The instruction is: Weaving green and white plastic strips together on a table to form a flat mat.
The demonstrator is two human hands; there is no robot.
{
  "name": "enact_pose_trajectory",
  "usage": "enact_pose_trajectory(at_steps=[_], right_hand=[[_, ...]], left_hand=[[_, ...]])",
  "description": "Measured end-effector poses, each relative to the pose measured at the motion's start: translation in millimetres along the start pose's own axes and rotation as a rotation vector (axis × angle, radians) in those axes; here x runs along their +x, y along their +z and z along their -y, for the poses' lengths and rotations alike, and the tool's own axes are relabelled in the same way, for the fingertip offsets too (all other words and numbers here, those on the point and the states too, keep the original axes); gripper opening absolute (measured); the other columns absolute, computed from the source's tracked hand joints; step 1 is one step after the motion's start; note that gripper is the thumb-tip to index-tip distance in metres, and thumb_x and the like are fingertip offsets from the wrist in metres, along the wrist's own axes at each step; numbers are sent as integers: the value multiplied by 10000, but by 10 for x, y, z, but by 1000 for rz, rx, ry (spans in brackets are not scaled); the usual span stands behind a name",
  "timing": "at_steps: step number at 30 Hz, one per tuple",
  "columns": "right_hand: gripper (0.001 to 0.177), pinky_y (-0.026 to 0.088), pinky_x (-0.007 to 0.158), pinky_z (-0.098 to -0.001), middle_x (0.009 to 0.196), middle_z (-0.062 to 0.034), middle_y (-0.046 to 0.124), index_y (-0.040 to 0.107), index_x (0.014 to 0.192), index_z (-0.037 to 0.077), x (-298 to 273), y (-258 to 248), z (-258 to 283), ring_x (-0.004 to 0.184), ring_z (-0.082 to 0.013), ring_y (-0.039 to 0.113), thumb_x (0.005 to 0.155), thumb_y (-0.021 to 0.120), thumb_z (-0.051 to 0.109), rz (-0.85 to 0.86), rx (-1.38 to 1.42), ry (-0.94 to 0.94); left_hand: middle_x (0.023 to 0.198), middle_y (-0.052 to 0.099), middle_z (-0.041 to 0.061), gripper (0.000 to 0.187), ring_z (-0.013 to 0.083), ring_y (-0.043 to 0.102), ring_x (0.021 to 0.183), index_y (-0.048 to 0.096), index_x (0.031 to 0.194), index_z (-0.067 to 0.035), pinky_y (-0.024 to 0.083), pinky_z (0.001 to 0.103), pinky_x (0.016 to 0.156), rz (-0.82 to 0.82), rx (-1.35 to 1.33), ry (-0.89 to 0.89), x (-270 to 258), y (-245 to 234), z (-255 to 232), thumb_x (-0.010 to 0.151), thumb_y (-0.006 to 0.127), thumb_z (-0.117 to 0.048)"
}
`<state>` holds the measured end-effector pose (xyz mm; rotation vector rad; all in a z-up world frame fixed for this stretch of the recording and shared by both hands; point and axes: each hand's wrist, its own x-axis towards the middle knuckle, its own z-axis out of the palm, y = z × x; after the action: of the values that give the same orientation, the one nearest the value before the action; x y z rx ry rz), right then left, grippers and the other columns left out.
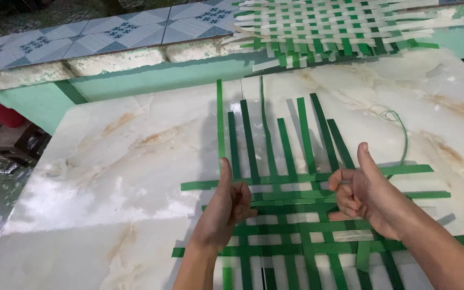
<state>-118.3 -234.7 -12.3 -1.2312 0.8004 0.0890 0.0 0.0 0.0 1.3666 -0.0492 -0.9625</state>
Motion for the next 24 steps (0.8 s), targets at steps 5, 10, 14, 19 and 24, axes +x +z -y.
enact_pose_trajectory(at_steps=[5, 10, 14, 19, 24], right_hand=[[933, 540, 820, -590, 524, -92, 284, 548, 869, -8, -23, 26, 4, 444, -233, 273, 909, 137, 828, -6, -7, 13], [838, 621, 846, -661, 588, -155, 411, 578, 857, -30, -109, -100, 56, 526, -308, 464, 995, 182, 696, 16, -41, -87], [681, 436, 582, -482, 1009, -238, 668, 616, 999, -78, -395, 82, 308, 656, -342, 442, 1067, 266, 503, -216, -246, -7], [694, 398, 495, -475, 1282, -218, 762, 672, 1076, -31, -395, 26, 247, 470, -305, 314, 1013, 276, 535, -236, -229, 112], [674, 473, 787, -522, 932, -539, 685, 634, 1053, -94, -411, 36, 151, 826, -449, 656, 1069, 262, 467, -193, -137, 142]], left_hand=[[487, 214, -1, 717, 138, 198, 459, 375, 527, -124, 417, 401, 835, -12, 7, 21, -20, -1, -1, 910, 248, -716], [553, 445, 79, 734, 203, 487, 575, 564, 712, -48, 595, 420, 797, -207, 35, -24, -163, 125, -130, 906, 242, -678], [1026, 688, 118, 700, 222, 639, 940, 614, 1136, -81, 548, 343, 796, -240, 214, -157, -412, 313, -316, 876, 235, -610], [1302, 696, 77, 781, 236, 684, 1025, 515, 1389, -183, 566, 325, 779, -150, 251, -246, -432, 354, -267, 850, 179, -638], [1364, 666, 5, 779, 211, 669, 968, 431, 1429, -313, 545, 309, 834, -174, 321, -287, -432, 417, -212, 810, 116, -667]])
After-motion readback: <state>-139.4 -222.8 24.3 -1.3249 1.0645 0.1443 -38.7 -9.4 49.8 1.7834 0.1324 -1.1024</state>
